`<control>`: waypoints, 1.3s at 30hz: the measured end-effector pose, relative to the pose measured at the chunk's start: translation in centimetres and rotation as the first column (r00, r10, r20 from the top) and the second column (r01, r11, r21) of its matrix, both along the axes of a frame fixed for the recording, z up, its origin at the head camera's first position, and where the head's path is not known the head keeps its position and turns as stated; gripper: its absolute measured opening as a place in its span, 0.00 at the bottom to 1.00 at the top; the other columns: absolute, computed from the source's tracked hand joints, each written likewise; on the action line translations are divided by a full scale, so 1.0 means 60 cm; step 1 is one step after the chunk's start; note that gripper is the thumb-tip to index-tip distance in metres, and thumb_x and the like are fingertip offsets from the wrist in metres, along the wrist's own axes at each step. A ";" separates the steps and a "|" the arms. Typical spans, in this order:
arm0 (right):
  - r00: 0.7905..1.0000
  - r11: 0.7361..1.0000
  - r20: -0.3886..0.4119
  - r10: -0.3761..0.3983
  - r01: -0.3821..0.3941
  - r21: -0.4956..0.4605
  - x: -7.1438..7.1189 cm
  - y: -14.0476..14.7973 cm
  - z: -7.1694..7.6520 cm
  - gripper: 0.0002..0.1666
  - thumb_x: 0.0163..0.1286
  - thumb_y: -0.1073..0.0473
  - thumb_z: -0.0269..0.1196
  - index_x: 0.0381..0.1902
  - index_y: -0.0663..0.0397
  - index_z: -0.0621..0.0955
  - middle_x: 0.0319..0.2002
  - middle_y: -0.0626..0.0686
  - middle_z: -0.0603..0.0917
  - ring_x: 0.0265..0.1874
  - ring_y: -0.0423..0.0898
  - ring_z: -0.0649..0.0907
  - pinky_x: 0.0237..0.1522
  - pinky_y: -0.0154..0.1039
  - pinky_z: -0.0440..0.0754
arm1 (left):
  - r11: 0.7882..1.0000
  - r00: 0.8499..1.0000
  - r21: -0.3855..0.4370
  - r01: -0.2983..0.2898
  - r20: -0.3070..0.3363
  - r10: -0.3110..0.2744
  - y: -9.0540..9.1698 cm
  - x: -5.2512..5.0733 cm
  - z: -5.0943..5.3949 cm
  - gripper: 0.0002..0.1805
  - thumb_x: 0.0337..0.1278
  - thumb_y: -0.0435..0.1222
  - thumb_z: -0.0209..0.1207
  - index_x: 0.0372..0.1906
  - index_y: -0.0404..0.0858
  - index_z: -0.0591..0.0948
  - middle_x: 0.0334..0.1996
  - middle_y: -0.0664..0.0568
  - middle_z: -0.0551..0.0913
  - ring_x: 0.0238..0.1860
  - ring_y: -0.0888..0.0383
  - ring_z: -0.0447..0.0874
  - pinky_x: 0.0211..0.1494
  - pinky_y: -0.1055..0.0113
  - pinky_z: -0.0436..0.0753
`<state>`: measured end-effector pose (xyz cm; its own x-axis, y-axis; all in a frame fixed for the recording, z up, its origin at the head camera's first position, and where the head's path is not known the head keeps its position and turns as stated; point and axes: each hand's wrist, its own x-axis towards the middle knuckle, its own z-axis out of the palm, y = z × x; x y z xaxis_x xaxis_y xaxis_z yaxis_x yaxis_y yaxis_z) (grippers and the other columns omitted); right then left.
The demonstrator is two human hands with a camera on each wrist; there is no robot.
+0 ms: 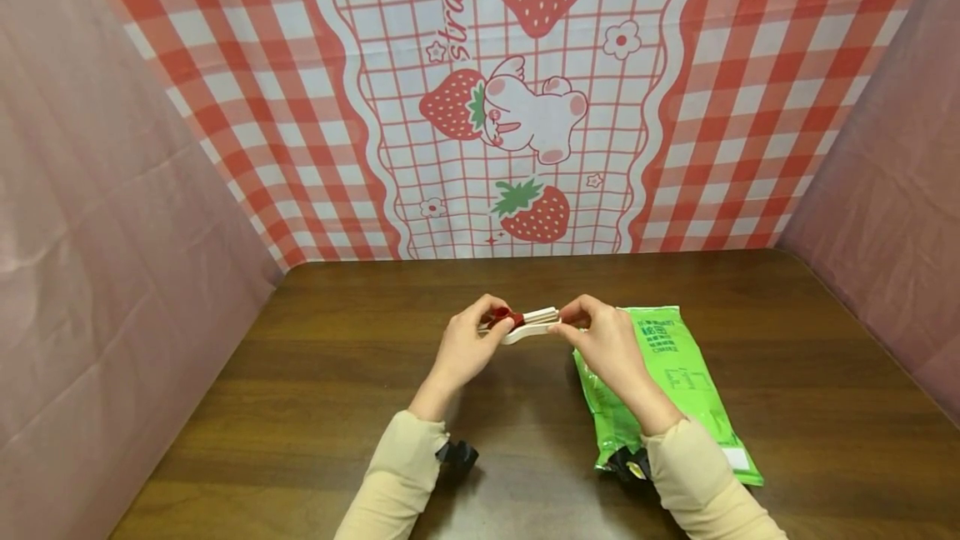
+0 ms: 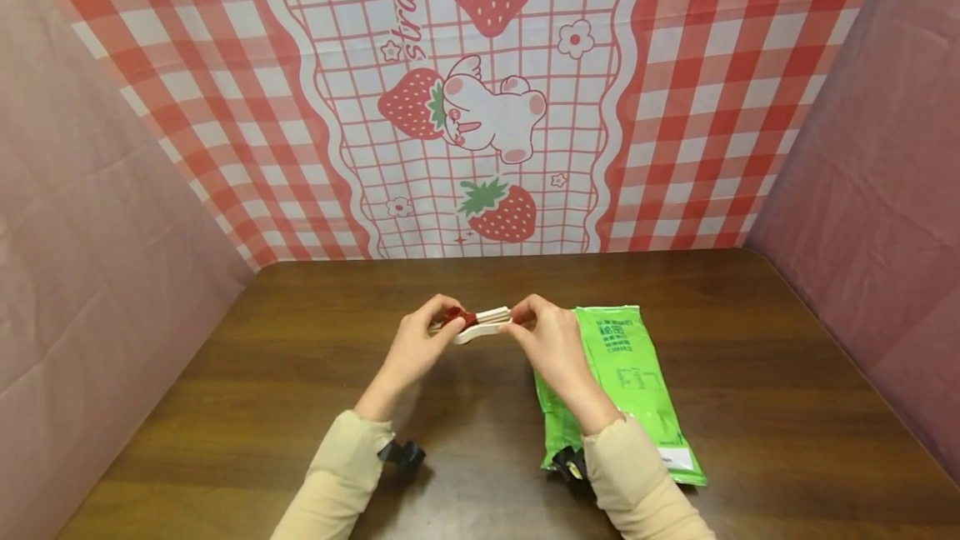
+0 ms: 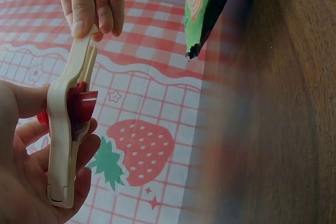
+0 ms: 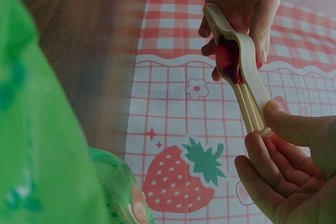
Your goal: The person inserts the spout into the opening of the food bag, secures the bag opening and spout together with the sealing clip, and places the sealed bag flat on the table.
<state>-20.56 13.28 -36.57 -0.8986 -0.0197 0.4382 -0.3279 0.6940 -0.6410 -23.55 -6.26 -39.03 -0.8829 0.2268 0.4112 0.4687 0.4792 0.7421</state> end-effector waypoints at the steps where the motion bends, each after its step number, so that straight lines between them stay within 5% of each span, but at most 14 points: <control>1: 1.000 1.000 0.008 0.001 -0.001 -0.004 0.000 0.000 0.000 0.11 0.52 0.56 0.69 0.29 0.55 0.80 0.26 0.51 0.85 0.26 0.44 0.83 0.24 0.35 0.74 | 1.000 1.000 0.004 0.002 0.002 -0.002 0.001 0.000 -0.001 0.07 0.55 0.40 0.59 0.38 0.44 0.77 0.34 0.52 0.83 0.39 0.58 0.81 0.43 0.64 0.78; 12: 0.998 0.999 0.034 0.052 -0.051 -0.011 0.003 -0.012 -0.002 0.12 0.50 0.55 0.70 0.27 0.53 0.78 0.23 0.49 0.84 0.23 0.40 0.81 0.24 0.34 0.74 | 0.992 0.990 0.011 -0.128 0.057 0.127 -0.001 -0.003 -0.006 0.08 0.54 0.44 0.59 0.36 0.46 0.79 0.34 0.54 0.84 0.39 0.59 0.81 0.43 0.62 0.78; 30: 0.994 0.996 0.069 0.084 -0.085 0.017 0.002 -0.019 -0.018 0.13 0.48 0.57 0.72 0.24 0.55 0.78 0.22 0.48 0.82 0.20 0.38 0.78 0.22 0.32 0.72 | 0.994 0.972 -0.004 -0.106 0.209 0.105 -0.003 -0.009 -0.019 0.08 0.55 0.41 0.58 0.35 0.41 0.79 0.33 0.50 0.84 0.34 0.57 0.81 0.37 0.66 0.76; 39: 0.983 0.996 0.165 0.084 -0.087 0.010 0.001 -0.021 -0.020 0.14 0.49 0.56 0.71 0.26 0.55 0.77 0.22 0.49 0.82 0.20 0.38 0.78 0.23 0.33 0.73 | 0.989 0.967 -0.001 -0.149 0.207 0.146 -0.004 -0.012 -0.029 0.09 0.55 0.41 0.58 0.35 0.38 0.79 0.33 0.49 0.84 0.33 0.57 0.80 0.36 0.66 0.75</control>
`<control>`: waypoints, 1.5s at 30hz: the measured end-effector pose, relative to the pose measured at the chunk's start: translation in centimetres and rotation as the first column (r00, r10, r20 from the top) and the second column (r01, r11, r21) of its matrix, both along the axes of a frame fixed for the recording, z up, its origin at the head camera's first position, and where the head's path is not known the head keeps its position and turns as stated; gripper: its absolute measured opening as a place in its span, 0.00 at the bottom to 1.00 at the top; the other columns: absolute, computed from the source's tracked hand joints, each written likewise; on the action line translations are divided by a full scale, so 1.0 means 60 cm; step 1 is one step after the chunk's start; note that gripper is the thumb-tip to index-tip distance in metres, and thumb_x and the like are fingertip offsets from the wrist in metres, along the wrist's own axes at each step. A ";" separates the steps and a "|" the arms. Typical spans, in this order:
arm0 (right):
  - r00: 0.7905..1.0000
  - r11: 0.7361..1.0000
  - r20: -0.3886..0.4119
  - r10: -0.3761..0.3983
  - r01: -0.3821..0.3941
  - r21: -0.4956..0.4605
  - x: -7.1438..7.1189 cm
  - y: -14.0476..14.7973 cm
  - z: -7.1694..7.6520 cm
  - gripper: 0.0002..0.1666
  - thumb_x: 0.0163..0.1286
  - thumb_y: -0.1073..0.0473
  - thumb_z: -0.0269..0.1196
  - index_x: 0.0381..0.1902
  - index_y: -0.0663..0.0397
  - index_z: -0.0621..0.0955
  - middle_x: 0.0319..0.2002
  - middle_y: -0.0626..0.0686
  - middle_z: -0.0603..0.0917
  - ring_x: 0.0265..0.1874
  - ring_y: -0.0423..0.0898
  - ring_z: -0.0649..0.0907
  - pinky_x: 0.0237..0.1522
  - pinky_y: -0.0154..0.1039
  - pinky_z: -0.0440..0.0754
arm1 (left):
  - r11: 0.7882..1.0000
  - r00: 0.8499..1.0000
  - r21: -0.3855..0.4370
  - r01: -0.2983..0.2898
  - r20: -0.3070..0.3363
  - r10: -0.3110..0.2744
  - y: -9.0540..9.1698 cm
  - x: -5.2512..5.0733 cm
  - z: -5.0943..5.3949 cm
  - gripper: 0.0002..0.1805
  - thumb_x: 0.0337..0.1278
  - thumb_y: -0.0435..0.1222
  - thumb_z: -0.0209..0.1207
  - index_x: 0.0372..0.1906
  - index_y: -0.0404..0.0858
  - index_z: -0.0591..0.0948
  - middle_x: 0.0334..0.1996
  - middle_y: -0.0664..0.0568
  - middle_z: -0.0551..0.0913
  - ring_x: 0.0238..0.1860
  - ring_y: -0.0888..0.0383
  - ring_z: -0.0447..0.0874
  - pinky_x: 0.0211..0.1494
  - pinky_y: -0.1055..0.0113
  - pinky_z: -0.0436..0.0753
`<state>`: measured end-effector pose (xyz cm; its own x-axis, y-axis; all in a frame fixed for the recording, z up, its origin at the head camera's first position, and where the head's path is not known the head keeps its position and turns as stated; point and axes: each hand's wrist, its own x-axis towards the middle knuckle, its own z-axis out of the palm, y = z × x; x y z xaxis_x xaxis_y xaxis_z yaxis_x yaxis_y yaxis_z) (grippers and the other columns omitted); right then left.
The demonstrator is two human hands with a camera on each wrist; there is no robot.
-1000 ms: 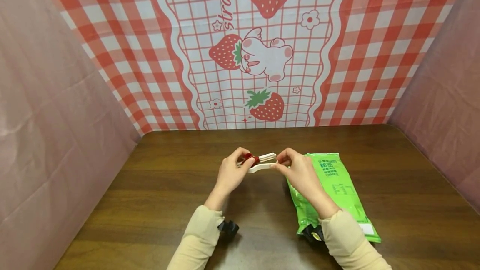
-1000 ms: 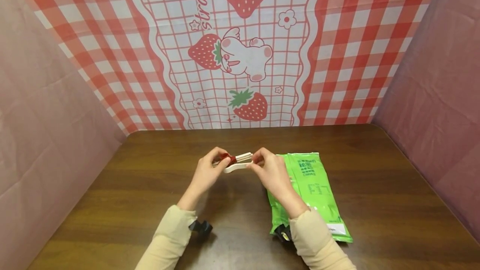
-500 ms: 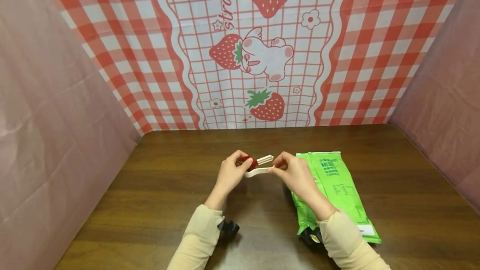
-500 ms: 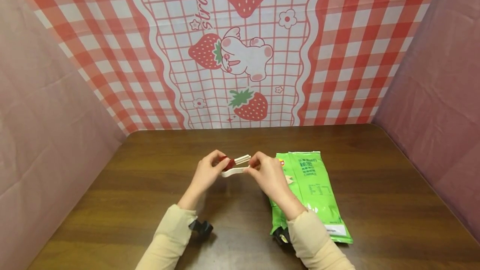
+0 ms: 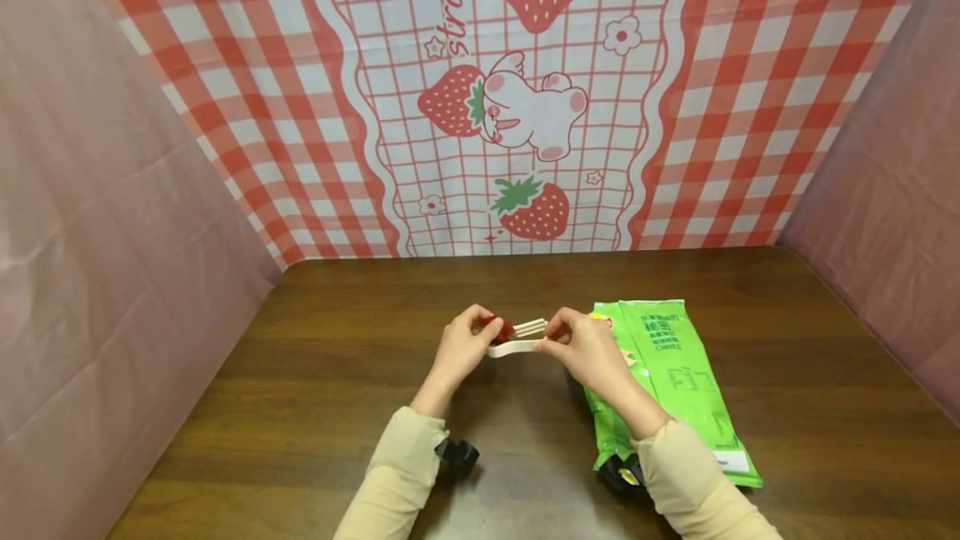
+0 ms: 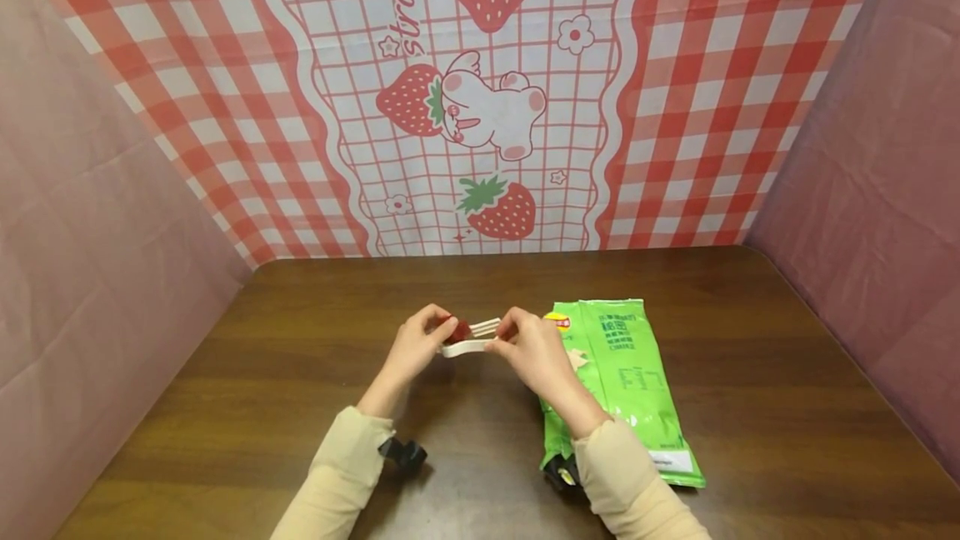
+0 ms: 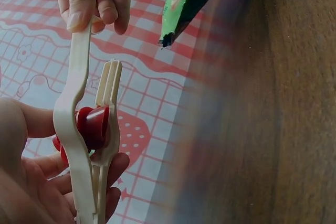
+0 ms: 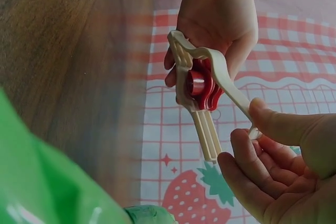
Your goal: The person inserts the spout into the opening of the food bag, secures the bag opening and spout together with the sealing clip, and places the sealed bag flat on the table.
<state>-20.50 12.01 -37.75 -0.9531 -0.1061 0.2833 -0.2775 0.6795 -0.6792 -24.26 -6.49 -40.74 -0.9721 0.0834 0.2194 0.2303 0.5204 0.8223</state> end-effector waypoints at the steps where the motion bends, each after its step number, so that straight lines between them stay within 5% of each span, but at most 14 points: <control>1: 1.000 1.000 0.009 0.002 -0.002 -0.001 0.000 0.000 0.000 0.14 0.49 0.56 0.71 0.26 0.55 0.77 0.23 0.49 0.82 0.20 0.38 0.78 0.23 0.33 0.73 | 1.000 1.000 0.003 -0.003 0.003 0.003 0.000 -0.001 -0.001 0.09 0.55 0.41 0.58 0.34 0.39 0.79 0.32 0.49 0.84 0.33 0.57 0.80 0.37 0.66 0.75; 10: 1.000 1.000 -0.010 0.010 -0.010 0.004 -0.002 -0.001 -0.004 0.12 0.49 0.57 0.71 0.25 0.55 0.78 0.22 0.48 0.82 0.19 0.37 0.77 0.22 0.33 0.72 | 0.998 0.999 0.059 0.012 0.051 -0.015 0.000 -0.005 -0.006 0.10 0.57 0.41 0.56 0.37 0.39 0.79 0.33 0.48 0.85 0.36 0.56 0.80 0.38 0.65 0.75; 33: 0.998 0.995 0.069 0.012 -0.019 0.096 -0.005 -0.010 -0.023 0.13 0.45 0.55 0.73 0.19 0.51 0.78 0.18 0.46 0.79 0.18 0.37 0.75 0.22 0.33 0.72 | 0.996 0.992 -0.031 0.080 0.102 -0.077 0.002 -0.002 -0.013 0.12 0.59 0.44 0.53 0.38 0.39 0.78 0.35 0.48 0.84 0.39 0.53 0.79 0.40 0.62 0.75; 45: 0.983 0.983 0.166 0.074 -0.100 0.156 -0.004 -0.011 -0.031 0.12 0.45 0.59 0.71 0.22 0.55 0.77 0.18 0.46 0.80 0.18 0.38 0.75 0.22 0.33 0.72 | 0.983 0.983 -0.108 0.150 0.125 -0.136 0.005 0.002 -0.016 0.11 0.58 0.44 0.55 0.35 0.40 0.78 0.28 0.51 0.81 0.28 0.60 0.74 0.31 0.69 0.72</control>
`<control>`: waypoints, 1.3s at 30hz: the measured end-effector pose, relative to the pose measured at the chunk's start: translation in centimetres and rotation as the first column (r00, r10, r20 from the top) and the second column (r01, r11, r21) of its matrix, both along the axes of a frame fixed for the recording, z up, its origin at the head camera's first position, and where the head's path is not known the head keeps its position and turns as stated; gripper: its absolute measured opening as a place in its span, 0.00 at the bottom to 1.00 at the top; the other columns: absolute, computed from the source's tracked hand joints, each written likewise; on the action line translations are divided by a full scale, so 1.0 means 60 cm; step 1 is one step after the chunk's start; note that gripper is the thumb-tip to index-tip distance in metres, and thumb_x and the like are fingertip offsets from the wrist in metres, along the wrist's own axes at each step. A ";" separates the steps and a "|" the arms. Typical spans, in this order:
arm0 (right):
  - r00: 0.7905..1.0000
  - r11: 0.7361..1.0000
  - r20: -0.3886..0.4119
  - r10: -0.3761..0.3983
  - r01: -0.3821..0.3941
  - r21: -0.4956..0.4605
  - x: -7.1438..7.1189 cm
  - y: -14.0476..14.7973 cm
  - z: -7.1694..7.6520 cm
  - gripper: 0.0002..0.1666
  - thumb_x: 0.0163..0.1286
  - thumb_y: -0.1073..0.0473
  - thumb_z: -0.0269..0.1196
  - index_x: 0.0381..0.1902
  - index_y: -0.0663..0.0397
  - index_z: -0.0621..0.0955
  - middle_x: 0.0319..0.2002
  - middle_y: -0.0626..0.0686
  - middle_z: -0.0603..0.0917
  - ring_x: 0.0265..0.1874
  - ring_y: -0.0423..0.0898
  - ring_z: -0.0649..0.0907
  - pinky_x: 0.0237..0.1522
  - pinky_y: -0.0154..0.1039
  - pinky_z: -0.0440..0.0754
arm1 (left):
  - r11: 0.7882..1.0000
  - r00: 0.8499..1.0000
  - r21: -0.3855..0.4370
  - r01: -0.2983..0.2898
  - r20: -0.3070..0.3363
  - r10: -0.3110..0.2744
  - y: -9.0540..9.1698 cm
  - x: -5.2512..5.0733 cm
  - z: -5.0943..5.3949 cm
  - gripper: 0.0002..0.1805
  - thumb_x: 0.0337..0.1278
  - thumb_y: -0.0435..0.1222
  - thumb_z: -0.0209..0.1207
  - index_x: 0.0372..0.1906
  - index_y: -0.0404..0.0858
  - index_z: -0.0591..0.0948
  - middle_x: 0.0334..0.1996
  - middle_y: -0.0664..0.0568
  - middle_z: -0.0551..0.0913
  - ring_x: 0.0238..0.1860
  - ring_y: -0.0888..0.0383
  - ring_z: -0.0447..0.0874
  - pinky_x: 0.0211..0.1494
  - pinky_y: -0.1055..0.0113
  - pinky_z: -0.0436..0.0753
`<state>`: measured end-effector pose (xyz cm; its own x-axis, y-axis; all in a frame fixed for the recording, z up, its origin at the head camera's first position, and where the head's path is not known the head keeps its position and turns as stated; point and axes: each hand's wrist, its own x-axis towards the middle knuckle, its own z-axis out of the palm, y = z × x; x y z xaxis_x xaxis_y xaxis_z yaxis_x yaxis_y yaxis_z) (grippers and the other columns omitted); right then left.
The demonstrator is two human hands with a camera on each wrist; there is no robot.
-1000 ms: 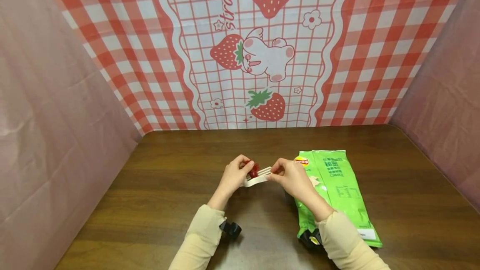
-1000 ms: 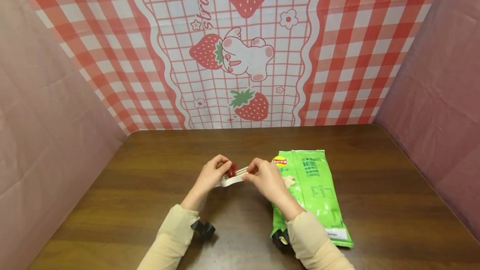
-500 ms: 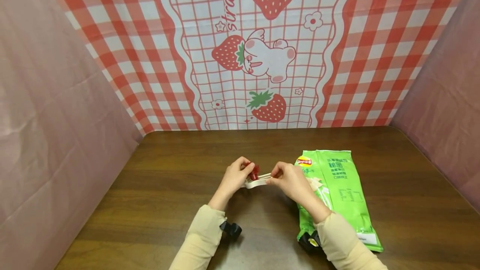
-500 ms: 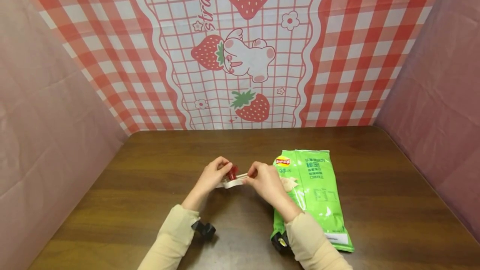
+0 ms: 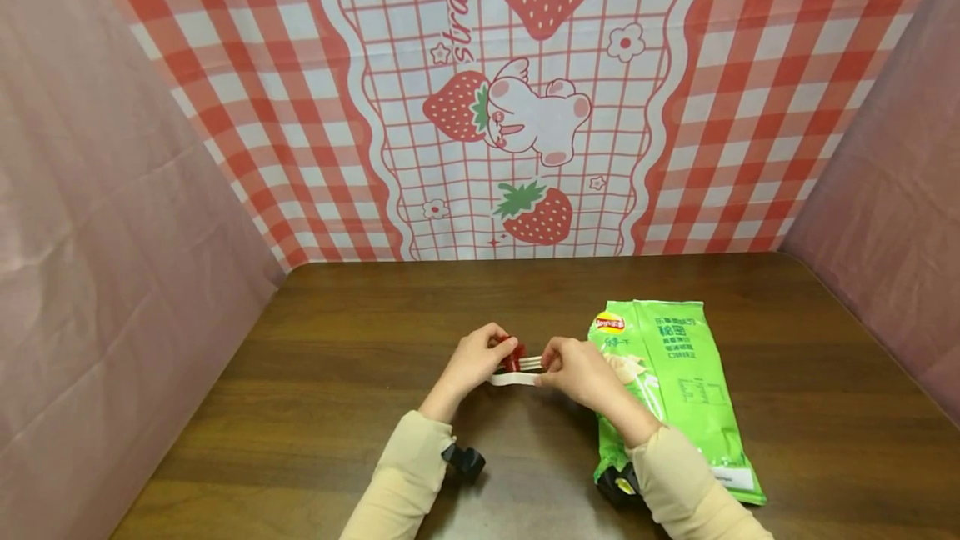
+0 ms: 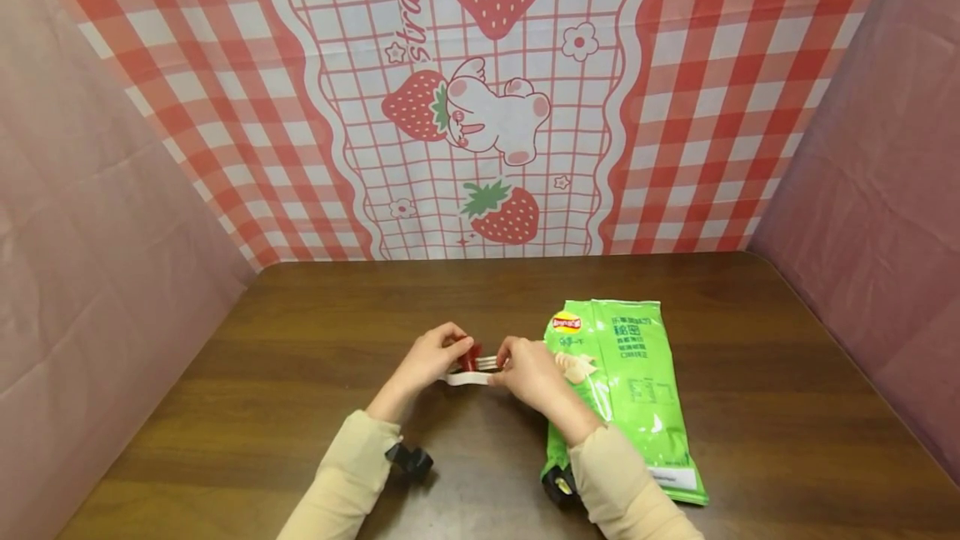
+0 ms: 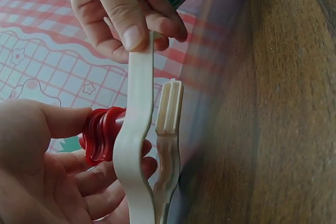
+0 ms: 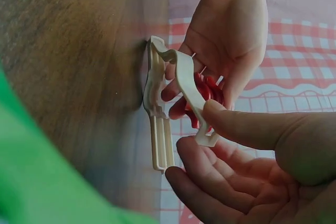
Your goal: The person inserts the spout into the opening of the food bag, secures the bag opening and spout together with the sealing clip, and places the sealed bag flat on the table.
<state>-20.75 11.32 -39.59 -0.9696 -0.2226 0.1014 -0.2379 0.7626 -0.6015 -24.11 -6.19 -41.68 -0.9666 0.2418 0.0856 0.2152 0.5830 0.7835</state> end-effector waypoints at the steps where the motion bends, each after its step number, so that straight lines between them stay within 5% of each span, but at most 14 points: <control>1: 1.000 1.000 0.004 0.009 -0.009 0.004 0.000 0.000 -0.001 0.12 0.46 0.59 0.71 0.22 0.55 0.77 0.18 0.46 0.80 0.18 0.37 0.75 0.22 0.33 0.72 | 1.000 1.000 -0.005 0.003 -0.004 -0.003 0.000 0.000 -0.001 0.11 0.57 0.44 0.55 0.35 0.39 0.78 0.28 0.51 0.81 0.29 0.60 0.75 0.31 0.69 0.72; 13: 0.997 0.991 -0.031 0.069 -0.065 0.119 0.005 -0.005 -0.010 0.09 0.45 0.61 0.69 0.16 0.50 0.78 0.15 0.43 0.77 0.17 0.39 0.73 0.22 0.34 0.70 | 1.000 1.000 -0.023 0.000 0.008 0.000 0.002 0.001 0.001 0.13 0.54 0.43 0.58 0.35 0.37 0.79 0.28 0.49 0.82 0.28 0.60 0.77 0.30 0.68 0.73; 28: 0.989 0.975 0.017 0.150 -0.151 0.161 0.008 -0.003 -0.017 0.08 0.43 0.61 0.71 0.14 0.48 0.81 0.15 0.42 0.78 0.17 0.38 0.72 0.21 0.33 0.70 | 1.000 0.999 -0.027 0.010 0.043 -0.008 0.001 0.002 0.000 0.12 0.54 0.43 0.58 0.34 0.37 0.79 0.27 0.50 0.82 0.27 0.61 0.76 0.31 0.69 0.73; 39: 0.989 0.978 0.045 0.142 -0.147 0.150 0.009 -0.006 -0.023 0.08 0.42 0.64 0.71 0.13 0.51 0.81 0.15 0.43 0.79 0.18 0.38 0.73 0.23 0.33 0.72 | 0.999 0.998 -0.036 0.015 0.058 -0.013 0.001 -0.001 -0.004 0.12 0.53 0.44 0.59 0.33 0.39 0.80 0.26 0.52 0.82 0.27 0.61 0.76 0.31 0.69 0.72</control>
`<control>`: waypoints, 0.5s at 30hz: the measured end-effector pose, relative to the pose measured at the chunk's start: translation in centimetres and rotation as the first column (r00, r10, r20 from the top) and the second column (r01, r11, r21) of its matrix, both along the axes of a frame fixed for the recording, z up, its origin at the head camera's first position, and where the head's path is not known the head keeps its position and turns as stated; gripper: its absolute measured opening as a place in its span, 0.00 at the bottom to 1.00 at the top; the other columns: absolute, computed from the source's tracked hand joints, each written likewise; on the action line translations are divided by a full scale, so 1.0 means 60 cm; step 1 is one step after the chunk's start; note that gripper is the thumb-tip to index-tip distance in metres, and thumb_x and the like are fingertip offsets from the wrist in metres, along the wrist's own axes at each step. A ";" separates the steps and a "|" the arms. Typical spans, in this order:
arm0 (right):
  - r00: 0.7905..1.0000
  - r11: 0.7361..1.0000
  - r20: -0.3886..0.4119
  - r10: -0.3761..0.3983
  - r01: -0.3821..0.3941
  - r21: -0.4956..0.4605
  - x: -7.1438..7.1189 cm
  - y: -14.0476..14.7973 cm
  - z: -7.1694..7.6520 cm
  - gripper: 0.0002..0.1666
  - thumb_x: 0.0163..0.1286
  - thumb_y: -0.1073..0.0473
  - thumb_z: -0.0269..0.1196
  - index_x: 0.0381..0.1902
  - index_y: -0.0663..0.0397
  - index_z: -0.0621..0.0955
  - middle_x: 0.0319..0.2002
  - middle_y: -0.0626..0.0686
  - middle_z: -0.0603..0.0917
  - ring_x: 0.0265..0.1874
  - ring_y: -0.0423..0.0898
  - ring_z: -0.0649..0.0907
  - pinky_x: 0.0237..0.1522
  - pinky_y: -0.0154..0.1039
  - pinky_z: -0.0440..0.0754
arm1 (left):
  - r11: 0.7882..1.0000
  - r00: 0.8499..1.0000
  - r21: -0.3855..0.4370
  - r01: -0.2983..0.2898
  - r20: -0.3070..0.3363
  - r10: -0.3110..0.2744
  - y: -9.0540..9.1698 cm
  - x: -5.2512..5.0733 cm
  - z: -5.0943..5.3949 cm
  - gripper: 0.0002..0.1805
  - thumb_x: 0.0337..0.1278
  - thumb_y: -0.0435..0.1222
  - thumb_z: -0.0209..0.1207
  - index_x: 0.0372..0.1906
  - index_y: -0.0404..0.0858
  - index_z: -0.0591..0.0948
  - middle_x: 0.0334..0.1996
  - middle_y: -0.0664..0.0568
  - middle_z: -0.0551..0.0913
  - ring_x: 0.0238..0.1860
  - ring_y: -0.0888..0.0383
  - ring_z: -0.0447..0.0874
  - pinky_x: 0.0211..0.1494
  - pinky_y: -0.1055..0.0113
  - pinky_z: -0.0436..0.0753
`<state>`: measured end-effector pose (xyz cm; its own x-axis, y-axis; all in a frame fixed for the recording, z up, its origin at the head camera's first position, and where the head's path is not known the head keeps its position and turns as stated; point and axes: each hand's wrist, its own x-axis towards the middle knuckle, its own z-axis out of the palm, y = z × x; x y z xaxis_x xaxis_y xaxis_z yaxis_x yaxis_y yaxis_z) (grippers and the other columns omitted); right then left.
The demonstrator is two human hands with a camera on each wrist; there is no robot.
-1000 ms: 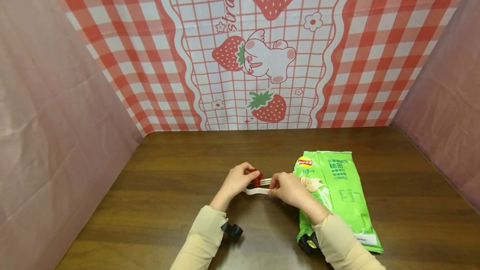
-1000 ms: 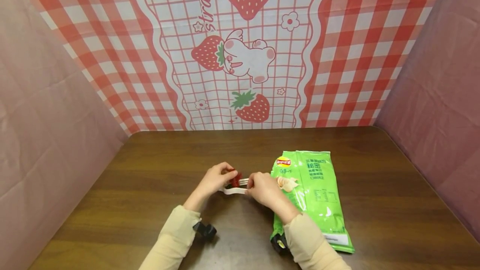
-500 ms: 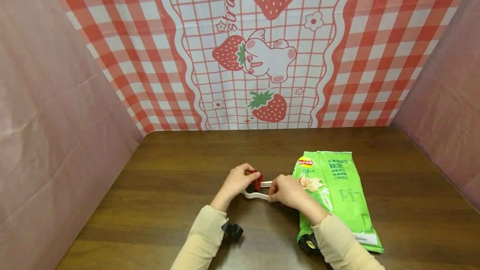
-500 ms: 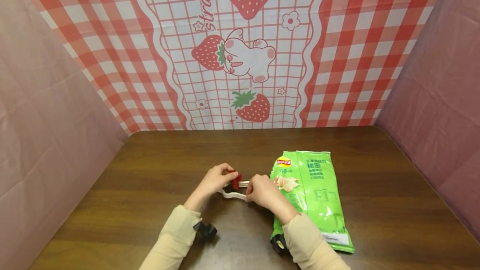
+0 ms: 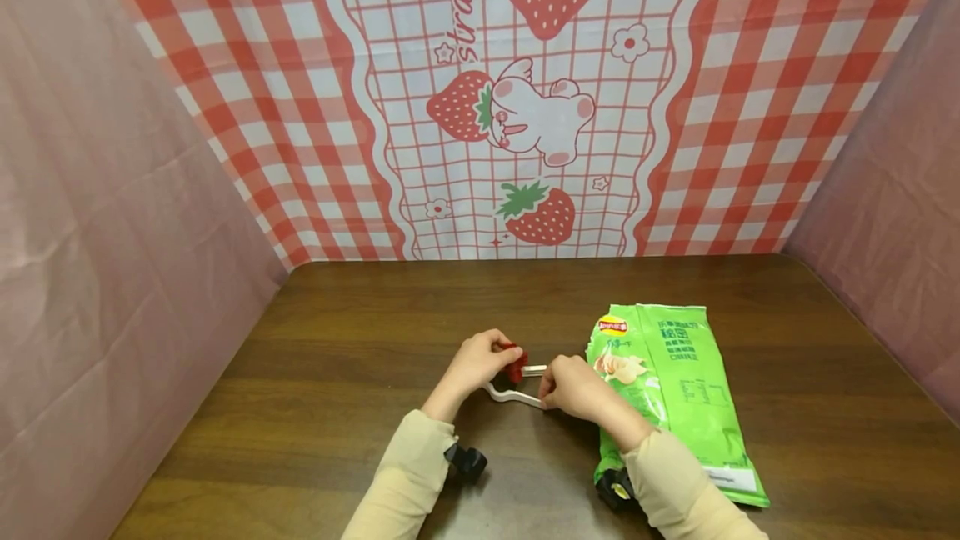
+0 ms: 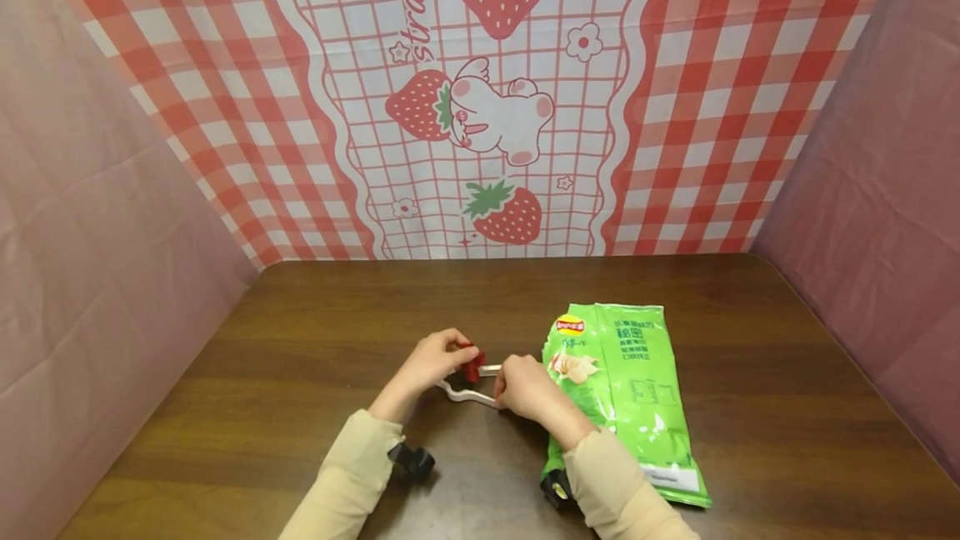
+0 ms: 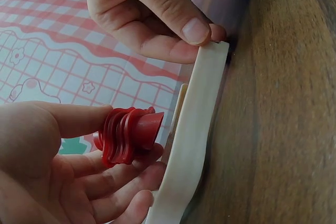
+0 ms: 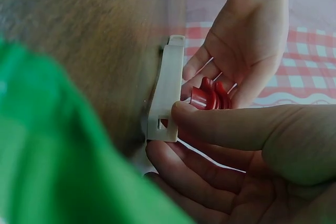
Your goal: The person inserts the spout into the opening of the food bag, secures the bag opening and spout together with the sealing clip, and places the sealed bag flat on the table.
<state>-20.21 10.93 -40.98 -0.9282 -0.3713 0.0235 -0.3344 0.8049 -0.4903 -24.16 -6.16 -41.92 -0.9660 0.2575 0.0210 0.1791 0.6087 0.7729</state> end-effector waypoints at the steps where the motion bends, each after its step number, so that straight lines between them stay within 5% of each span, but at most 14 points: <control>1: 1.000 1.000 0.000 0.003 -0.003 -0.004 0.000 0.000 0.000 0.08 0.42 0.64 0.71 0.14 0.51 0.81 0.15 0.43 0.79 0.18 0.38 0.73 0.23 0.33 0.71 | 1.000 1.000 0.001 -0.001 0.001 0.001 0.000 0.000 0.000 0.11 0.53 0.44 0.59 0.33 0.39 0.80 0.26 0.52 0.82 0.27 0.62 0.76 0.31 0.69 0.72; 15: 0.998 0.997 -0.038 -0.041 0.038 -0.063 0.004 0.005 0.036 0.04 0.48 0.64 0.68 0.18 0.52 0.82 0.17 0.44 0.81 0.18 0.38 0.73 0.22 0.34 0.71 | 1.000 1.000 0.002 -0.005 0.004 0.005 0.000 0.000 -0.001 0.12 0.52 0.44 0.60 0.33 0.39 0.80 0.24 0.53 0.83 0.25 0.62 0.76 0.29 0.69 0.72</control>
<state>-19.99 11.21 -38.82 -0.9400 -0.3312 0.0822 -0.3230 0.7860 -0.5271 -24.16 -6.14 -41.99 -0.9675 0.2523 0.0175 0.1727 0.6082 0.7748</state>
